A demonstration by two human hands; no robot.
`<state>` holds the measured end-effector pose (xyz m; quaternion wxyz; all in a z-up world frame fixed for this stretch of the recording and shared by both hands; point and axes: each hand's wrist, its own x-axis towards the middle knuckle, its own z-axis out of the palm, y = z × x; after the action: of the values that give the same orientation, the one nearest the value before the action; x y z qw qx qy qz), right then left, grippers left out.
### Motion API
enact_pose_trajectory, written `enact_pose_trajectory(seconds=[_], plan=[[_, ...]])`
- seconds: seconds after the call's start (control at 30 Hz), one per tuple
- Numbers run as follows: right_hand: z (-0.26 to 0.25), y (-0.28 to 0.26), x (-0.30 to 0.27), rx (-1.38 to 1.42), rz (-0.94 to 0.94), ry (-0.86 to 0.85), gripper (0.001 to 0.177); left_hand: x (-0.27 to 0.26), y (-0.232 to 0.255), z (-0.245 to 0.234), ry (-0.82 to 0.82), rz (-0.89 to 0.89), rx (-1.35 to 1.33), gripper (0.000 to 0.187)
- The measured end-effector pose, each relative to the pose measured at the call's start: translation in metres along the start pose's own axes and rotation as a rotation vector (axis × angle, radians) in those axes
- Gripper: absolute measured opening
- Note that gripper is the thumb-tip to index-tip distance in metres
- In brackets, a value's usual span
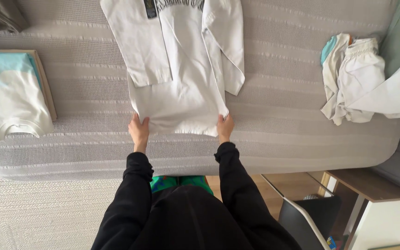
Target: The person folds a white martial arts jacket, a short-sleeved rash guard, and white shorts on a bed. Each item is smoothed, folded in half, and then folded again into a compact rectangle. The folded items are stacked neatly on the bed.
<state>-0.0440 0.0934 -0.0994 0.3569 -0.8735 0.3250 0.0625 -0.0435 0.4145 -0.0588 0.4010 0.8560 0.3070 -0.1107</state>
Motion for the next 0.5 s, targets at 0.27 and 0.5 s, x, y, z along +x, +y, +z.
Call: enact_pose_trajectory(seconds=[0.27,0.5], plan=[[0.011,0.090,-0.027,-0.065,0.078,-0.053,0.032,-0.038,-0.048,-0.007,-0.128,-0.195,0.005,0.030],[-0.012,0.076,-0.041,0.107,0.322,-0.272,0.063,-0.039,-0.088,0.007,-0.281,-0.386,-0.237,0.036]])
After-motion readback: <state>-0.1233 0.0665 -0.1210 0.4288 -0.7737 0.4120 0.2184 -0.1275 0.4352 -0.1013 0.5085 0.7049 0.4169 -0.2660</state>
